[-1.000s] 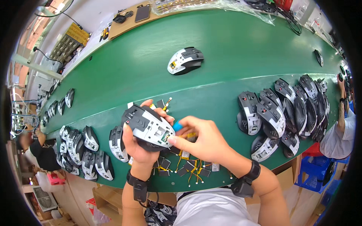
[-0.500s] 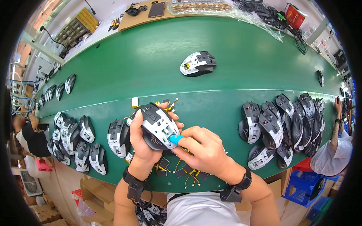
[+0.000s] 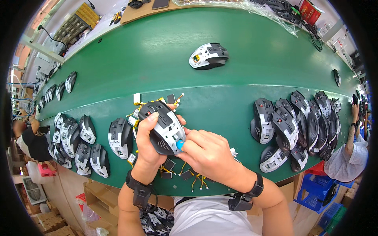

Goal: Assembling internal components and batteries into computer mouse shells on an electronics factory assembly line.

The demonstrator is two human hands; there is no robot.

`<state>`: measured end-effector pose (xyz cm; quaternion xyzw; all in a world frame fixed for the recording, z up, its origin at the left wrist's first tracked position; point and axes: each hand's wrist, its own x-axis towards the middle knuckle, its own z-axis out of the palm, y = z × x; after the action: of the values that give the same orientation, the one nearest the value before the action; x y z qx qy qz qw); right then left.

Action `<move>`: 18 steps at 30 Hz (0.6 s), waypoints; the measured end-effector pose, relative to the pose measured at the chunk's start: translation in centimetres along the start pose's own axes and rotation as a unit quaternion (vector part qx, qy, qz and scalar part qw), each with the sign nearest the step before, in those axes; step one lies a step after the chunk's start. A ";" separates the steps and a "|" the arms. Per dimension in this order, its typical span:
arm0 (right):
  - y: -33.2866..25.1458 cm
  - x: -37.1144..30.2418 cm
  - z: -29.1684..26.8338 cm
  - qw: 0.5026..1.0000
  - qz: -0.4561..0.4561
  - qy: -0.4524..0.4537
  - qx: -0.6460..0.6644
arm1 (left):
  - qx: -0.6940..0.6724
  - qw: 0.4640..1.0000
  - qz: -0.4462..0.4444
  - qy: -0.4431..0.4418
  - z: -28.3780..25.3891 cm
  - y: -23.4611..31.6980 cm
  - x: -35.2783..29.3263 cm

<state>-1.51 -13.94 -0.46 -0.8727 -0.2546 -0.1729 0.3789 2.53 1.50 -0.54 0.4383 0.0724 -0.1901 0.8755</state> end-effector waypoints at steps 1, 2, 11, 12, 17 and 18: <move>0.1 -0.2 0.1 1.000 0.000 0.002 0.006 | 0.013 1.000 0.005 -0.001 0.1 -0.1 0.0; 0.2 -0.3 0.0 1.000 0.002 -0.001 0.008 | 0.026 1.000 0.010 -0.003 0.1 -0.1 0.0; -0.4 -0.5 0.2 1.000 0.023 -0.008 0.000 | 0.038 0.999 0.000 -0.007 0.3 0.5 -0.1; -0.5 -0.6 0.3 1.000 0.029 -0.005 0.001 | 0.037 0.999 -0.003 -0.006 0.3 0.5 0.0; -0.4 0.2 0.5 1.000 0.028 0.005 0.000 | 0.027 0.999 0.005 -0.022 0.4 1.2 0.3; 0.1 0.1 0.7 0.999 0.006 0.043 -0.003 | 0.017 0.999 0.022 -0.017 0.5 1.3 0.3</move>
<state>-1.30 -13.39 -0.93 -0.8672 -0.2320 -0.2086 0.3881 3.35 1.75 0.65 0.4513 0.0446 -0.1795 0.8730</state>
